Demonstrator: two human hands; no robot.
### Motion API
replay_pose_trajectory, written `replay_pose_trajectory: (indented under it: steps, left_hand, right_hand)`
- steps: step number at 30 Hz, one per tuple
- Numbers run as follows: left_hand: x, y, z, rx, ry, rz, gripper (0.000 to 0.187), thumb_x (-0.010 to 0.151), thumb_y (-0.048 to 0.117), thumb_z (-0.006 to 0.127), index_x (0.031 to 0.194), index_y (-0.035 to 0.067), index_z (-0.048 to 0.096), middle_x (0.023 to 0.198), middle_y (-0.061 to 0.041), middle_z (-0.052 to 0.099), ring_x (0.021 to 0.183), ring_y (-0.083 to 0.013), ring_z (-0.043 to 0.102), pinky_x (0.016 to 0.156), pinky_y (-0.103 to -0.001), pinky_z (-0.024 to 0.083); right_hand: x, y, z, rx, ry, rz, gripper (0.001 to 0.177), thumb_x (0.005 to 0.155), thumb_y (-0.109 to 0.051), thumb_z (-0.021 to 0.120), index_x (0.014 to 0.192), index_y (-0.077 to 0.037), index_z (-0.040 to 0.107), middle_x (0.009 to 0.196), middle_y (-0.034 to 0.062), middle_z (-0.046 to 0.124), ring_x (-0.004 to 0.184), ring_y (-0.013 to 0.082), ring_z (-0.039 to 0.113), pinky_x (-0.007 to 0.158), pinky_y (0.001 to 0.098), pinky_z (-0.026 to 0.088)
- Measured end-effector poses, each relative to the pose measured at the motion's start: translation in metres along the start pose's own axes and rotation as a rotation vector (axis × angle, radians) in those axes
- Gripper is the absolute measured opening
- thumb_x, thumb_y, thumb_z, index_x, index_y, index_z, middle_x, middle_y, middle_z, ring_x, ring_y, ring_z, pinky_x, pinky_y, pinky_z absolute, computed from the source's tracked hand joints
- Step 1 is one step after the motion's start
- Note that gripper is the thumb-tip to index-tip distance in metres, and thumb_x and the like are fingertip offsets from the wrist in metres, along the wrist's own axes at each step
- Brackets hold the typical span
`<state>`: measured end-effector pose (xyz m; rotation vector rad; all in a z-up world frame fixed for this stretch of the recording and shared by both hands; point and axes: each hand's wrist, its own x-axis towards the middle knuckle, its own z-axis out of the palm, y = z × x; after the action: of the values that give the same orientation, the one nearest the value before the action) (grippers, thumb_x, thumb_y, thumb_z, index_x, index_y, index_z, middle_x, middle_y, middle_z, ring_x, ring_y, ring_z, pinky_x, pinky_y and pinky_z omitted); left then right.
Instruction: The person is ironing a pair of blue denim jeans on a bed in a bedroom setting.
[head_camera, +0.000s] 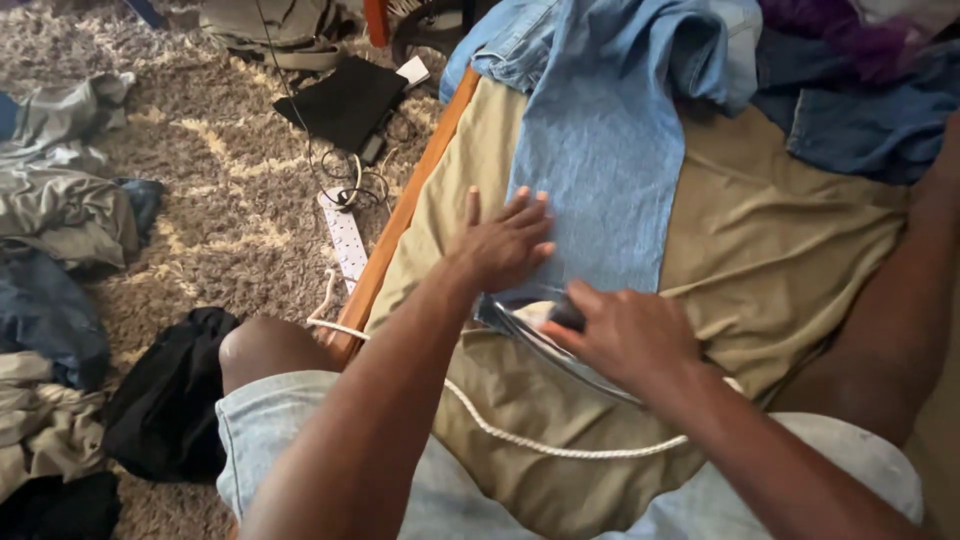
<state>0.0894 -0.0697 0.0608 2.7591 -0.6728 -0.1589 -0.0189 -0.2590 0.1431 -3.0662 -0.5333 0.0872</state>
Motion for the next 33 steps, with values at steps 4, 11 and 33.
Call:
replay_pose_trajectory:
  steps: [4,11,33]
  left_hand:
    - [-0.003,-0.028,0.014,0.153,-0.008,0.091,0.065,0.104,0.054,0.032,0.16,0.023,0.026,0.17,0.006,0.015,0.157,-0.0162,0.01,0.118,-0.073,0.002]
    - [-0.005,-0.031,0.012,0.146,0.014,0.137,0.064,0.104,0.051,0.031,0.161,0.021,0.025,0.171,0.004,0.015,0.158,-0.0181,0.008,0.119,-0.069,0.004]
    - [-0.011,-0.028,0.016,0.08,0.054,0.085,0.062,0.103,0.05,0.037,0.159,0.023,0.032,0.17,0.006,0.019,0.158,-0.0186,0.011,0.119,-0.07,0.004]
  right_hand:
    - [-0.01,0.027,0.0,-0.019,-0.042,0.109,0.054,0.08,-0.073,0.06,0.094,-0.022,0.067,0.075,0.0128,0.074,0.072,0.0374,0.073,0.061,0.0537,0.056]
    - [0.002,0.022,0.001,-0.041,0.026,0.059,0.054,0.079,-0.075,0.059,0.092,-0.024,0.069,0.075,0.0115,0.074,0.072,0.0372,0.072,0.058,0.0527,0.055]
    - [0.019,-0.007,0.0,0.002,0.107,-0.254,0.054,0.081,-0.07,0.065,0.077,-0.016,0.065,0.064,0.0106,0.071,0.059,0.035,0.07,0.05,0.0495,0.054]
